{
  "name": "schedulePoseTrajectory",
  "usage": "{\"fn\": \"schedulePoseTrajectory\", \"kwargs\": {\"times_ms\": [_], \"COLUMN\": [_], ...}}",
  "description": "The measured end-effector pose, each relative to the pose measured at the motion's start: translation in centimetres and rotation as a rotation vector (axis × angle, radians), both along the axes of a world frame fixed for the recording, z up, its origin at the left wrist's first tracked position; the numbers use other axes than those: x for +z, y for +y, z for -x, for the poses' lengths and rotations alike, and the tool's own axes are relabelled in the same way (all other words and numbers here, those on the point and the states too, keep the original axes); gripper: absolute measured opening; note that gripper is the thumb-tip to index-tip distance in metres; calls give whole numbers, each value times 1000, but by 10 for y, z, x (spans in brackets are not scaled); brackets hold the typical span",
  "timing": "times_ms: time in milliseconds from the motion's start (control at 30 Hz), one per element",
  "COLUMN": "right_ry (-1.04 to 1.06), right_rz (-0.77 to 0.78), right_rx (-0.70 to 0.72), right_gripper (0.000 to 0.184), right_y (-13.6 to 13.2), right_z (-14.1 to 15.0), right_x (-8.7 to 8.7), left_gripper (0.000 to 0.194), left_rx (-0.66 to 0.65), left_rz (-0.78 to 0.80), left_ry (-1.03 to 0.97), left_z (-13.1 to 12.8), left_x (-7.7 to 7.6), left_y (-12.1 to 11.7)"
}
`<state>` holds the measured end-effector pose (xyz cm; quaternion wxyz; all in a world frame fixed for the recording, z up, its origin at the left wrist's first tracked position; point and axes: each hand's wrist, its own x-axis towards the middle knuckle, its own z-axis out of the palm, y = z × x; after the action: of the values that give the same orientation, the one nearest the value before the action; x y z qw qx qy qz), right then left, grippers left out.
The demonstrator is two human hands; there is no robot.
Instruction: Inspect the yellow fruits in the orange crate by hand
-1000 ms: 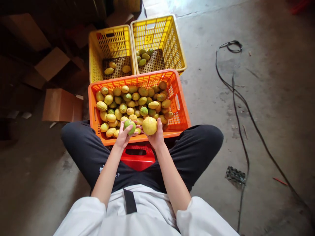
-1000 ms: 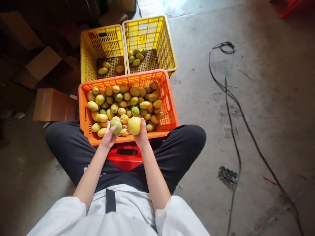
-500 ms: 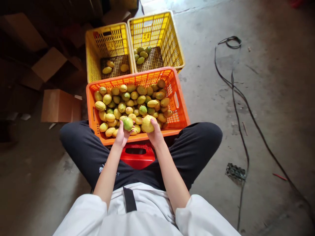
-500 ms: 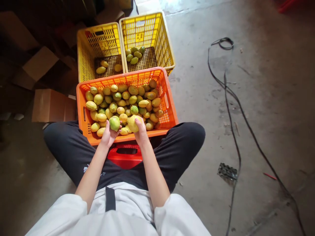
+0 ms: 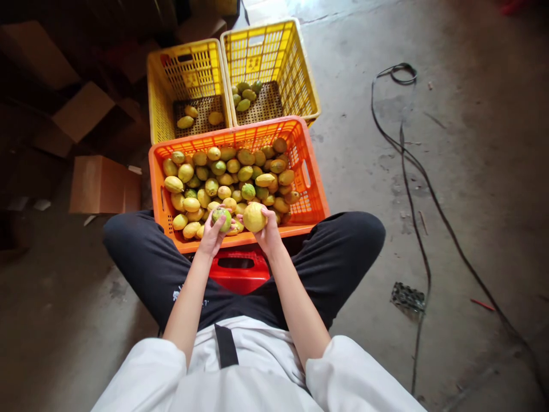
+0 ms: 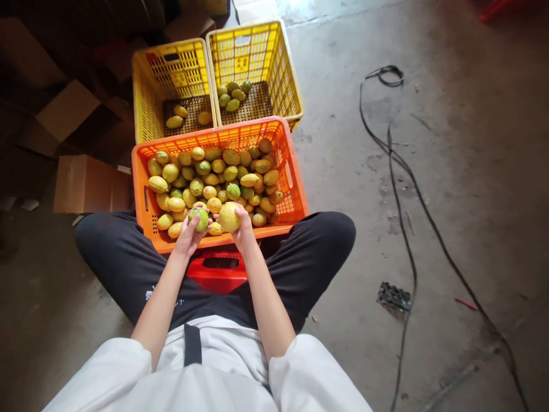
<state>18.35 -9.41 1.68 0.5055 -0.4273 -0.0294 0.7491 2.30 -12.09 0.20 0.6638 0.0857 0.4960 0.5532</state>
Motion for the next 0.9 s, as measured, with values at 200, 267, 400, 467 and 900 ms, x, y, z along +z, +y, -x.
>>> {"fn": "schedulePoseTrajectory", "kwargs": {"times_ms": [200,267,400,467,900], "right_ry": [16,28,51,68,97], "right_rz": [25,45,87,116,160], "right_rx": [71,82,62,57,265], "right_gripper": [34,33,33,35,45], "right_y": [1,2,4,6,45], "right_z": [-7,-11,-13,-14,-35], "right_x": [-11,-13,-11,-6,18], "left_gripper": [55,53,47,41,37], "left_rx": [8,29,70,51,-63], "left_rz": [9,37,103,119,37], "left_ry": [38,37,55,90,126], "left_z": [-1,-2,-4,-5,6], "left_x": [-1,2,5,6,42], "left_y": [1,2,5,6,32]}}
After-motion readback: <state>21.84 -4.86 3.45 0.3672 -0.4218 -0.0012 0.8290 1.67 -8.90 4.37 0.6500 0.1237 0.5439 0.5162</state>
